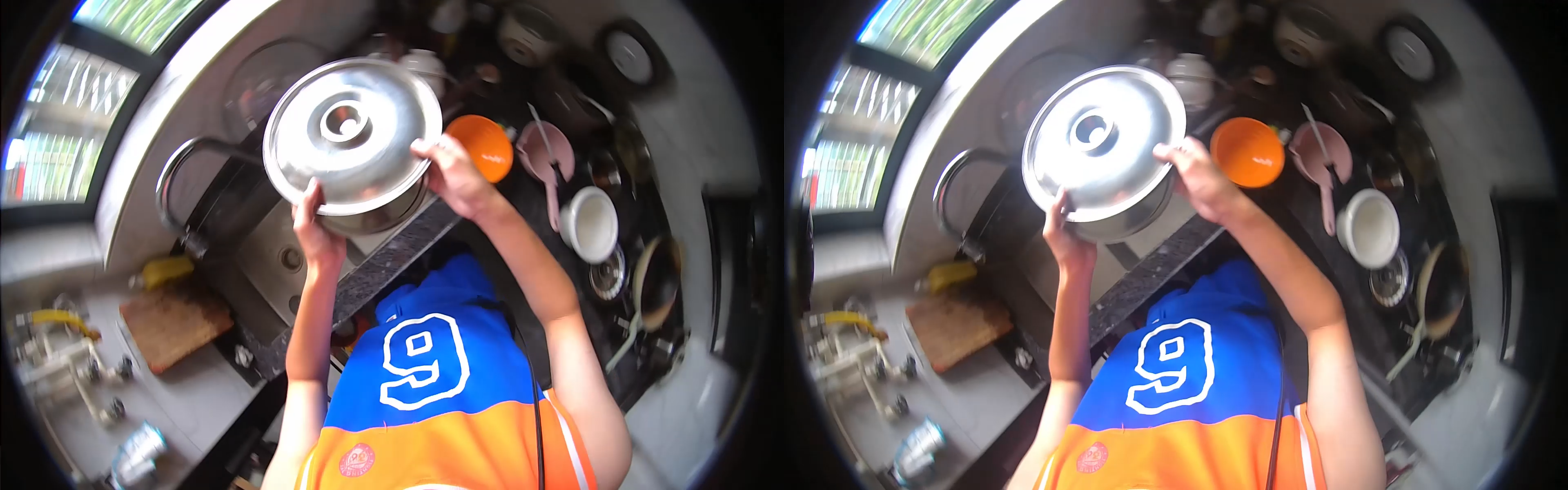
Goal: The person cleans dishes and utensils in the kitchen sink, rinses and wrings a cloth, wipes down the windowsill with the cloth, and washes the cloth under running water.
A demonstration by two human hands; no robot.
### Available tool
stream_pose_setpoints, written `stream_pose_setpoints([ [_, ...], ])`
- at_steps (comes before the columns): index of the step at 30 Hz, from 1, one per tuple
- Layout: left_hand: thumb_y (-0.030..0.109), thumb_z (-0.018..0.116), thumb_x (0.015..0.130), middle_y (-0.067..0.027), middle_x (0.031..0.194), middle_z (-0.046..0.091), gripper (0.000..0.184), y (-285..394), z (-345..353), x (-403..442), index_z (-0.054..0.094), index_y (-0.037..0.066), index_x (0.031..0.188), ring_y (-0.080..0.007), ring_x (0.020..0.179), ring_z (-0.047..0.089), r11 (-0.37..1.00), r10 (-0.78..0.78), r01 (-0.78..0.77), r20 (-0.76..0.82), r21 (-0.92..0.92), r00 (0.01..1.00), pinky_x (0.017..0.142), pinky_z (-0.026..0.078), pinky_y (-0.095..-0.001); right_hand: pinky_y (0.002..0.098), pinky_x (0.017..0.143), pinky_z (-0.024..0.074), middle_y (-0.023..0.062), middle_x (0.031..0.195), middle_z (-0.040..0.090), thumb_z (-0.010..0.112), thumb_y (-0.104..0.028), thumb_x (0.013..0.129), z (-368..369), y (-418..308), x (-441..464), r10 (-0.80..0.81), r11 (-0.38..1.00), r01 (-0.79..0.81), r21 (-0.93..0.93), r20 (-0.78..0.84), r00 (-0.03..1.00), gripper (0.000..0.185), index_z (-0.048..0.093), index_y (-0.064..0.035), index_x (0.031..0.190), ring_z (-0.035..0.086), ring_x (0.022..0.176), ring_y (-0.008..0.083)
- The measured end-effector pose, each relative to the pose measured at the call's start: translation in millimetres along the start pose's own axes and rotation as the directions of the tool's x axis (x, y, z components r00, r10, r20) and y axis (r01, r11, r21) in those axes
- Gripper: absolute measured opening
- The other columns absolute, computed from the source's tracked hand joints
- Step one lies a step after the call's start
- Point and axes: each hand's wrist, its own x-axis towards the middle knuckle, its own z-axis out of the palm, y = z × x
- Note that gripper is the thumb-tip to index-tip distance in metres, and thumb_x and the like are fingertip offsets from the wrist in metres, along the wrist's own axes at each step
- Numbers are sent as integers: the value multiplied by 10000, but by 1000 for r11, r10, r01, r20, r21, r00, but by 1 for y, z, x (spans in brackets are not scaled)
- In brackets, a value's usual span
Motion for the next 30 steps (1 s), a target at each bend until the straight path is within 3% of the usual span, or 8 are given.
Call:
stream_pose_setpoints([
  [8,117,572,867,-39,961,596,190,-79,5,-60,534,34,1033,-120,919,557,973,-196,175,137,152,971,859,436,-290,301,779,503,38,948,588,551,-154,894,-67,15,-136,-132,967,175,185,-225,965,217,523,-45,1079,587,864,124],
  [12,100,553,875,-54,996,595,192,-122,29,-80,521,26,1050,-138,946,559,939,-329,251,406,235,852,875,431,-298,286,780,486,0,902,536,558,-167,903,-108,24,-201,-227,935,312,171,-388,893,153,521,-77,1022,545,854,97],
  [14,108,542,880,-46,967,578,178,-143,48,-98,521,29,1038,-138,933,548,922,-345,256,317,290,883,862,428,-299,281,777,483,-5,896,532,556,-163,905,-123,26,-228,-256,909,372,188,-454,854,147,523,-86,1025,538,853,90],
  [18,139,555,873,-36,944,573,177,-186,84,-135,526,34,1013,-136,920,545,859,-485,299,472,416,736,857,425,-299,265,768,461,-20,890,505,564,-169,907,-157,32,-293,-271,891,430,146,-589,761,178,527,-111,1071,511,841,75],
  [24,163,560,865,-41,977,593,185,-264,127,-220,569,45,1008,-135,962,548,766,-605,312,468,561,644,887,407,-307,269,775,450,-9,902,488,573,-166,906,-202,27,-414,-322,822,561,96,-734,597,215,519,-102,1104,496,862,75],
  [26,158,557,863,-51,1008,601,224,-295,131,-244,571,38,1051,-151,990,548,716,-682,366,487,594,545,910,399,-317,265,777,448,-8,926,504,561,-162,913,-209,22,-454,-388,759,650,34,-778,494,266,504,-102,1166,495,873,69],
  [28,150,550,858,-61,1027,601,251,-327,129,-263,568,13,1067,-170,989,549,758,-576,29,646,652,501,903,413,-328,273,907,422,59,1188,510,531,-190,934,-213,29,-494,-430,750,661,-26,-778,457,431,395,-25,1308,476,1072,101],
  [30,140,549,853,-51,1008,589,240,-342,140,-294,554,25,1063,-167,970,549,711,-677,185,588,678,443,885,425,-329,293,941,411,83,1229,504,529,-194,936,-208,30,-529,-406,769,632,-91,-833,375,448,381,-15,1318,466,1130,127],
])
